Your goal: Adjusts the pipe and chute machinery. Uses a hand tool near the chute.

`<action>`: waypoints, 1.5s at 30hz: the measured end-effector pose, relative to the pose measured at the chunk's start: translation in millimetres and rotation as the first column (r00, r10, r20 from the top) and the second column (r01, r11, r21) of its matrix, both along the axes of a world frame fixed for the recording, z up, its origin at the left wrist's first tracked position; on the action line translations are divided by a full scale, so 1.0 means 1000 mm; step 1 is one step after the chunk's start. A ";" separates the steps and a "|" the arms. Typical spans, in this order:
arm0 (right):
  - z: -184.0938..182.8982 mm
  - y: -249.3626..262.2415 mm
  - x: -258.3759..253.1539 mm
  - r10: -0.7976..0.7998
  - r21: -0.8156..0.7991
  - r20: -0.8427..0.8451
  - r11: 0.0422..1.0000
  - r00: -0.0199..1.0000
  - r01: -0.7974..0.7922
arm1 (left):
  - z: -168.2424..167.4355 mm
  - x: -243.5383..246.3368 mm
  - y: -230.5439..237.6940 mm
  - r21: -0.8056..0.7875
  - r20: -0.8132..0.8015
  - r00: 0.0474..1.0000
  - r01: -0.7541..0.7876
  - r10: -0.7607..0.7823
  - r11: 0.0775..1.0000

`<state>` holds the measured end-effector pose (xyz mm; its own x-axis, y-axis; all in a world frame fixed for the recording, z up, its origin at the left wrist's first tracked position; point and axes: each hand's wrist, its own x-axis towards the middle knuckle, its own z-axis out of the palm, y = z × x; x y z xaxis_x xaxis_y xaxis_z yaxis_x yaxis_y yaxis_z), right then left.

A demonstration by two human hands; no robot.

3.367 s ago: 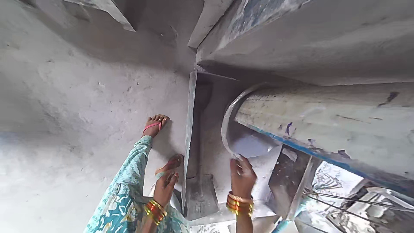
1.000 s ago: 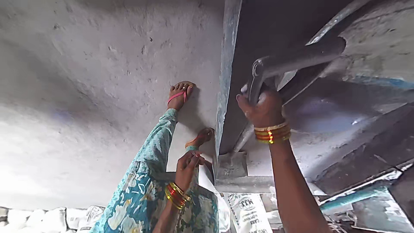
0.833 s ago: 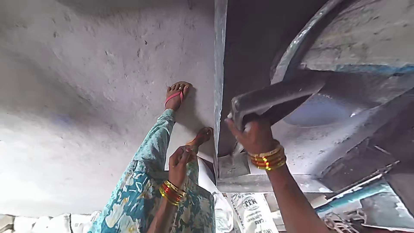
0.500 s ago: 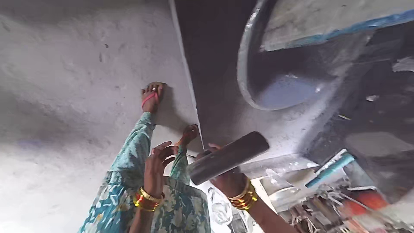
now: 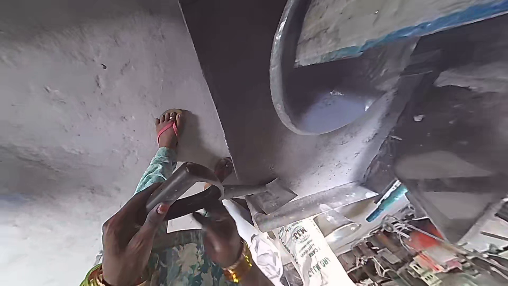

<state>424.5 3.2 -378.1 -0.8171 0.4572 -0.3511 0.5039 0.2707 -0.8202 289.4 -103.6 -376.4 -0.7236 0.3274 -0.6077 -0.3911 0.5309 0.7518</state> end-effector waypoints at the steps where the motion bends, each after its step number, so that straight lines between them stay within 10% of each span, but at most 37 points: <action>1: 0.004 -0.005 0.016 -0.221 0.021 0.069 0.975 0.973 0.220 | -0.001 0.001 -0.002 -0.003 -0.017 1.000 0.007 -0.007 1.000; 3: 0.000 -0.005 0.038 -0.650 0.001 0.334 0.724 0.682 0.690 | -0.003 0.003 -0.001 -0.004 -0.065 0.998 0.015 -0.015 1.000; 6: -0.036 0.009 0.056 -0.657 -0.006 0.753 -0.071 -0.042 0.997 | -0.001 0.007 0.001 0.004 -0.076 0.997 0.012 -0.012 1.000; 8: -0.062 0.009 0.057 -0.565 -0.168 0.817 -0.422 -0.114 0.891 | -0.002 0.007 0.002 -0.001 -0.091 0.996 -0.003 0.003 1.000; 10: -0.081 0.006 0.042 -0.673 -0.354 0.732 -0.508 -0.106 0.785 | -0.003 0.010 0.001 -0.061 -0.129 0.992 -0.001 -0.007 0.998; 13: -0.096 0.016 0.005 -0.787 -0.244 0.551 -0.469 -0.277 0.849 | -0.005 0.012 0.004 -0.164 -0.171 0.984 0.022 -0.051 0.986; 21: -0.101 0.036 0.023 -0.694 -0.016 0.708 -0.197 -0.128 0.980 | -0.013 0.031 0.001 -0.254 -0.264 0.955 0.065 -0.134 0.965; 28: -0.101 0.081 0.059 -0.700 0.048 0.699 -0.155 -0.144 0.987 | -0.014 0.100 0.002 -0.272 -0.117 0.992 0.016 -0.050 0.962; 37: -0.103 0.123 0.106 -0.758 0.001 0.640 -0.160 -0.124 0.987 | -0.006 0.171 0.010 -0.333 0.496 0.868 0.206 -0.014 0.920; 41: -0.083 0.110 0.139 -0.761 0.043 0.646 -0.047 -0.063 0.998 | 0.003 0.184 0.009 -0.121 0.805 0.589 0.284 -0.074 0.951; 45: -0.055 0.106 0.218 -0.665 0.219 0.746 0.268 0.016 0.938 | -0.013 0.164 0.014 0.403 0.814 0.023 0.697 -0.580 0.593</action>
